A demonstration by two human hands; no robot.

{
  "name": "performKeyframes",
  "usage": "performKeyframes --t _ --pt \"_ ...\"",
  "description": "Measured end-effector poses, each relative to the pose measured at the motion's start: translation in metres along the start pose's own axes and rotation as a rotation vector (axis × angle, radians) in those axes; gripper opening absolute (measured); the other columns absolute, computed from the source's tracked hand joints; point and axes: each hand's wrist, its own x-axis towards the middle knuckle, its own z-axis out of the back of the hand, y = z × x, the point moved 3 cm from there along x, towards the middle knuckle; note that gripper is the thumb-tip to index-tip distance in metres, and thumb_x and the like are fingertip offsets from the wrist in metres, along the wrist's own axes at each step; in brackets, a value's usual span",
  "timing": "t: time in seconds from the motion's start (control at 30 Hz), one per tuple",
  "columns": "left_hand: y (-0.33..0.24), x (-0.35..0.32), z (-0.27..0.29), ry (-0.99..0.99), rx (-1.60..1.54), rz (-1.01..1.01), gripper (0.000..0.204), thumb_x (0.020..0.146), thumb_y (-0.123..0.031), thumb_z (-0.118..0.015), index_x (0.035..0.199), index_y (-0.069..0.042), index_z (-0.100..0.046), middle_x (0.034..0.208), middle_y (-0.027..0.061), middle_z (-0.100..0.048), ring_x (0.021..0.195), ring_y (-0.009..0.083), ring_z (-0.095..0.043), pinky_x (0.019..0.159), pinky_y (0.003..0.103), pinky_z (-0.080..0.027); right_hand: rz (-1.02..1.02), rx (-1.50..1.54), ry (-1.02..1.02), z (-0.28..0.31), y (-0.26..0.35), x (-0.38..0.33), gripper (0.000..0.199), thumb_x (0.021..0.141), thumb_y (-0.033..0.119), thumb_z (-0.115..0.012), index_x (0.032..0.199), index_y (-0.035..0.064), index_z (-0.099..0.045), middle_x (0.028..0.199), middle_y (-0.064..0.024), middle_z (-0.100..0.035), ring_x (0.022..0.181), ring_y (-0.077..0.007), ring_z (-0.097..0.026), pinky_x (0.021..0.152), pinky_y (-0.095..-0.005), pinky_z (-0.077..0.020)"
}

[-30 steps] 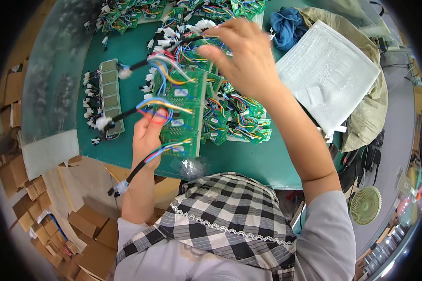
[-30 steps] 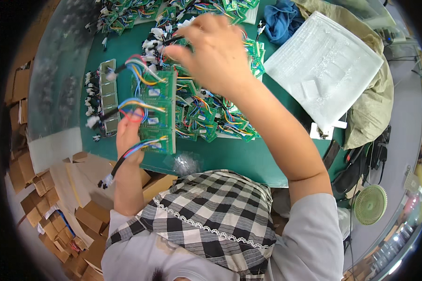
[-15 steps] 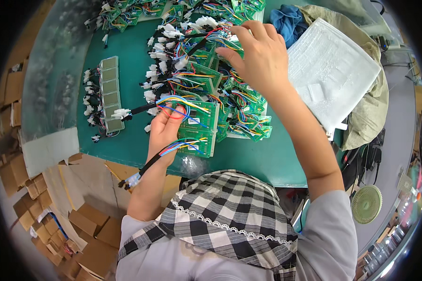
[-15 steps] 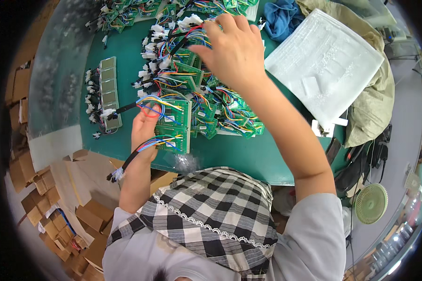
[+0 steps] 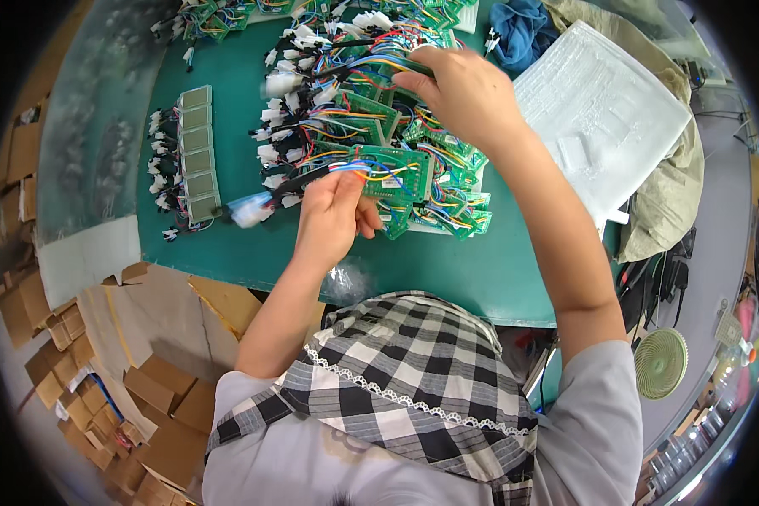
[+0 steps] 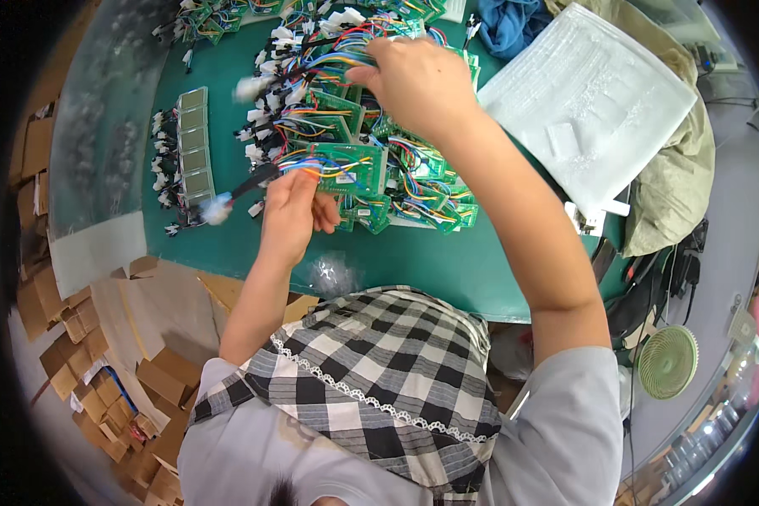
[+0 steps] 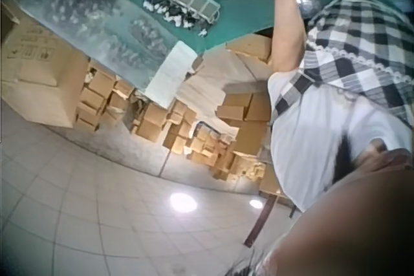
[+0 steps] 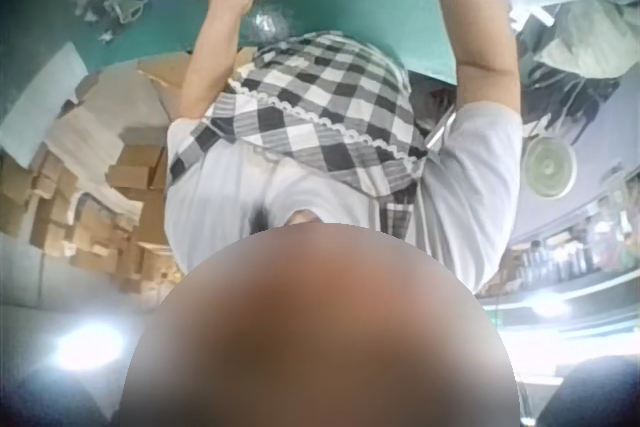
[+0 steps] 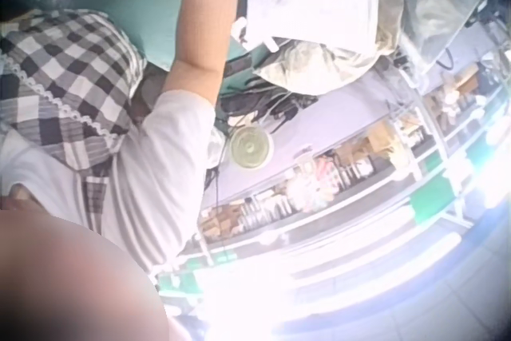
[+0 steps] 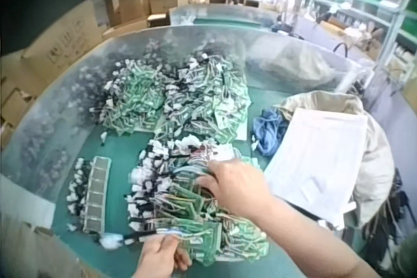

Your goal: The recorder is assembling components onto a circuit board and organizing multiple boards on a table.

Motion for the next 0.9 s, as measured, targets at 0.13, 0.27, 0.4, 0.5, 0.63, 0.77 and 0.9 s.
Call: performKeyframes --t 0.13,0.27,0.4,0.5,0.63,0.77,0.9 --pt "0.012 0.017 0.006 -0.03 0.123 0.01 0.037 0.107 -0.032 -0.041 0.089 -0.005 -0.059 0.062 0.0081 -0.064 0.045 0.0124 -0.054 0.045 0.024 -0.04 0.095 0.098 -0.397 0.008 0.034 -0.017 0.038 0.088 0.04 -0.069 0.113 0.011 -0.068 0.123 -0.0086 -0.063 0.112 -0.0331 -0.059 0.089 -0.0456 -0.0482" --pt "-0.006 0.046 -0.012 0.168 -0.211 0.186 0.051 0.107 -0.046 -0.037 0.106 -0.003 -0.066 0.07 0.0093 -0.069 0.046 0.0109 -0.054 0.043 0.026 -0.041 0.038 -0.181 -0.161 -0.054 0.03 -0.034 0.053 0.091 0.041 -0.065 0.14 0.0208 -0.054 0.143 -0.0134 -0.051 0.131 -0.0373 -0.047 0.106 -0.0558 -0.0364" --pt "-0.008 0.028 0.083 -0.117 0.197 0.081 0.021 0.096 -0.02 -0.064 0.098 -0.002 -0.073 0.072 0.0092 -0.071 0.058 0.0133 -0.066 0.051 0.029 -0.051 -0.067 -0.162 -0.123 -0.072 0.004 -0.046 0.057 0.093 0.042 -0.064 0.145 0.0261 -0.049 0.154 -0.0125 -0.04 0.142 -0.0366 -0.036 0.112 -0.0585 -0.0285" --pt "0.049 0.042 0.232 -0.858 1.073 -0.11 0.054 0.088 -0.038 -0.07 0.128 -0.005 -0.056 0.119 0.0123 -0.064 0.109 0.0286 -0.062 0.084 0.046 -0.052 -0.059 -0.145 -0.13 -0.068 0.011 -0.049 0.058 0.09 0.041 -0.067 0.144 0.0254 -0.051 0.154 -0.0126 -0.04 0.142 -0.037 -0.036 0.113 -0.0588 -0.026" --pt "0.101 0.05 0.281 -0.956 1.472 0.187 0.083 0.078 -0.047 -0.077 0.14 -0.007 -0.04 0.142 0.0131 -0.045 0.131 0.033 -0.045 0.095 0.053 -0.046 -0.067 -0.094 -0.127 -0.068 0.009 -0.056 0.06 0.09 0.04 -0.068 0.145 0.0231 -0.05 0.157 -0.0141 -0.035 0.145 -0.0372 -0.031 0.115 -0.0616 -0.0183" --pt "0.077 0.056 0.261 -0.913 1.387 0.239 0.076 0.072 -0.044 -0.081 0.127 -0.005 -0.046 0.126 0.0136 -0.055 0.118 0.0356 -0.054 0.091 0.053 -0.049 -0.063 -0.123 -0.144 -0.065 0.013 -0.072 0.064 0.09 0.039 -0.068 0.148 0.0223 -0.045 0.16 -0.0159 -0.029 0.148 -0.0377 -0.025 0.115 -0.0641 -0.0129" --pt "0.061 0.046 0.27 -0.892 1.239 0.14 0.073 0.066 -0.034 -0.086 0.122 -0.003 -0.049 0.125 0.0186 -0.058 0.115 0.0374 -0.056 0.092 0.049 -0.051 0.068 -0.104 -0.132 -0.068 0.024 -0.092 0.063 0.089 0.038 -0.068 0.147 0.0221 -0.048 0.16 -0.0178 -0.029 0.148 -0.0397 -0.023 0.116 -0.0617 -0.0057"
